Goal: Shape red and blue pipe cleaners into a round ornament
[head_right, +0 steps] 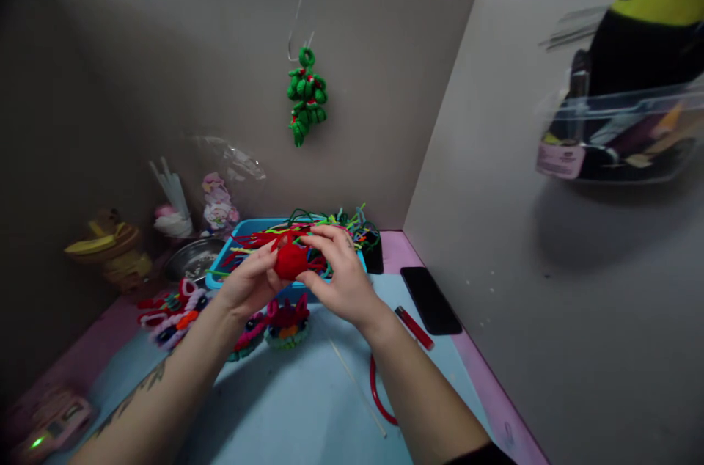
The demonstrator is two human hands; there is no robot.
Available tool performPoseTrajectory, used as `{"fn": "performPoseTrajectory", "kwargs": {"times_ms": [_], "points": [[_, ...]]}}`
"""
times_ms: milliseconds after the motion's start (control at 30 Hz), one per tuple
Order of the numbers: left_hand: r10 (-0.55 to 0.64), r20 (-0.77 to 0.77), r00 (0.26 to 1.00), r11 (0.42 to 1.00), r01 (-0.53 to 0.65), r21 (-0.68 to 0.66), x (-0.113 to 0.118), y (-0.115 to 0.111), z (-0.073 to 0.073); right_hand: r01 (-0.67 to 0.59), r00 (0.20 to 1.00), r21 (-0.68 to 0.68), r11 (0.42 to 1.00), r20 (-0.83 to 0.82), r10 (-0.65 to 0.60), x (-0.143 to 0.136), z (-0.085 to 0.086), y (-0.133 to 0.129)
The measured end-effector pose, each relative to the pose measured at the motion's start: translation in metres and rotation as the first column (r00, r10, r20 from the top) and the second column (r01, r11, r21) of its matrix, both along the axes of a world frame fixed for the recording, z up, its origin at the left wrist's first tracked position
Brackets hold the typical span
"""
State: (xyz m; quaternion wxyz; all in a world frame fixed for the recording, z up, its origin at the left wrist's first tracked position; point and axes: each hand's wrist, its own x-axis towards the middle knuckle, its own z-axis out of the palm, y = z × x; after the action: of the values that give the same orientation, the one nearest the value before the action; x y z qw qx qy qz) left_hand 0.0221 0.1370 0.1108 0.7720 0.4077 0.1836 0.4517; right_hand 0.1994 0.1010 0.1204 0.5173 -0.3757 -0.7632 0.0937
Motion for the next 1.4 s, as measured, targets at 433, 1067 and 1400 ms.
{"fn": "performPoseTrajectory", "kwargs": {"times_ms": [433,1067,1400], "points": [[0.052,-0.026,0.998,0.999,-0.052,0.014,0.005,0.0,-0.001,-0.051,0.984,-0.213,0.976,-0.175,0.013,-0.005,-0.006,0.006],[0.116,-0.32,0.94,0.992,-0.098,0.073,-0.011,0.014,-0.002,-0.407,0.839,-0.574,0.711,-0.542,0.042,0.003,-0.007,0.02],[0.437,-0.379,0.816,0.889,-0.329,0.318,-0.03,0.019,0.016,-0.278,0.92,-0.725,0.63,-0.012,0.392,0.016,-0.035,-0.036]]}}
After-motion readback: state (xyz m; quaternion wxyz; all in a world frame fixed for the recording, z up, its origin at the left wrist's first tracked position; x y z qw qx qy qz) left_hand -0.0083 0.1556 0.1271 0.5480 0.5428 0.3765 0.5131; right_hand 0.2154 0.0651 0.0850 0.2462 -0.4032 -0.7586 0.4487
